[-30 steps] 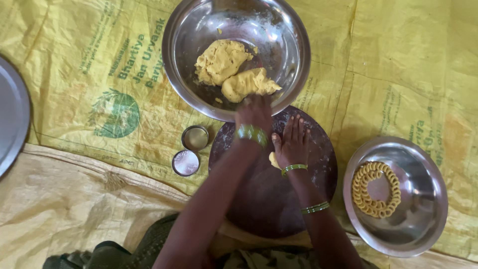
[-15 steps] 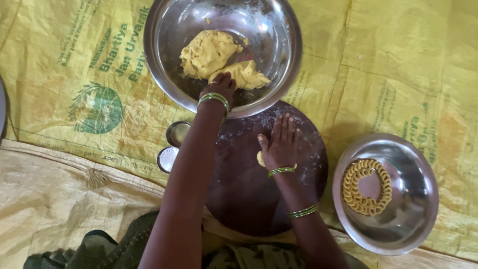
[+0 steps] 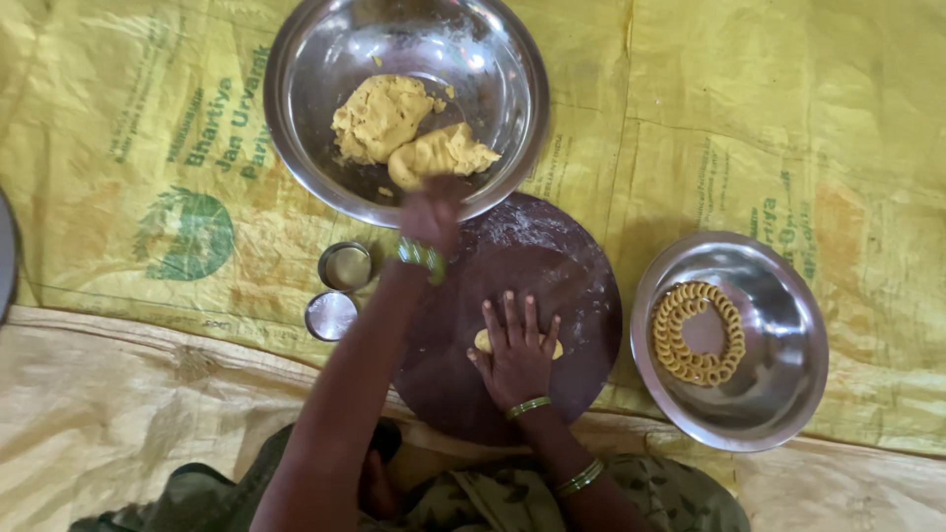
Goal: The person kneads and rolls dough on a wooden board, then shapes it into a spiral pattern and places it into a metal bowl. The process is repeated with additional dough pieces.
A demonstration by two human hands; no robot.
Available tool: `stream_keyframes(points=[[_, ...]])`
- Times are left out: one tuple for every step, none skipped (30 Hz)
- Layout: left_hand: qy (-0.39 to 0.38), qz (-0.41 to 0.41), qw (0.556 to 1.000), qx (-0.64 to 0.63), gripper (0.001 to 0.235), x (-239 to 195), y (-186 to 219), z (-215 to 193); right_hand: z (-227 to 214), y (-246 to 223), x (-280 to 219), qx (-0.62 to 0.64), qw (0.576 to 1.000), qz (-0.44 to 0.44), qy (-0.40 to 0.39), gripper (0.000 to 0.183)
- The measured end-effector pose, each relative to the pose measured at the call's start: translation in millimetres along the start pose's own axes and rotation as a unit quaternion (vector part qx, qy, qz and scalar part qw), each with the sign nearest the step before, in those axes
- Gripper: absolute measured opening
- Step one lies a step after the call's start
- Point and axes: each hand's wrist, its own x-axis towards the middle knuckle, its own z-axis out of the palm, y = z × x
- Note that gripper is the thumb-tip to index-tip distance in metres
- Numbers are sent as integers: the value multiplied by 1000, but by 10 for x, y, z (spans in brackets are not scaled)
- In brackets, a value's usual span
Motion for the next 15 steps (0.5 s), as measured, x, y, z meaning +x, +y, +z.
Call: stream_keyframes(points=[[-64,41,997,34,25,-144,121,-6,-14,-19,-15,11,1000,-2,9,77],[-130,80,986,68,16,-350,263,-14,-29,-41,-66,15,1000,-7,3,78],[-192,99,976,41,19,-520,379,-28,-45,-61,-116,19,1000,-12,-3,79],[-251,118,961,12,22,-636,482,-40,-68,-68,-151,20,1000,-17,-9,81],[-281,100,954,35,28,-730,546,-72,-87,-98,-186,19,999,-13,-33,83],[-312,83,945,57,38,-809,606,-112,-117,-124,-253,16,998,-8,-58,86],[-341,65,935,79,50,-858,643,-164,-146,-161,-322,14,996,-3,-84,89],[-395,56,911,99,62,-883,654,-230,-174,-199,-391,12,993,3,-121,90],[-448,45,885,120,78,-918,640,-320,-203,-249,-477,9,987,11,-157,92],[-498,32,855,140,96,-945,644,-399,-225,-283,-560,7,981,16,-195,93],[-507,7,853,124,96,-957,681,-452,-238,-301,-635,2,980,14,-200,93],[-516,-21,849,108,97,-999,715,-515,-233,-323,-696,-2,978,11,-206,92],[-526,-48,844,92,99,-1015,740,-562,-211,-331,-717,-5,977,7,-213,92],[-547,-62,830,93,104,-1004,765,-588,-170,-309,-680,-14,985,-2,-171,90],[-567,-75,815,94,109,-991,793,-600,-101,-252,-563,-22,991,-11,-128,87]])
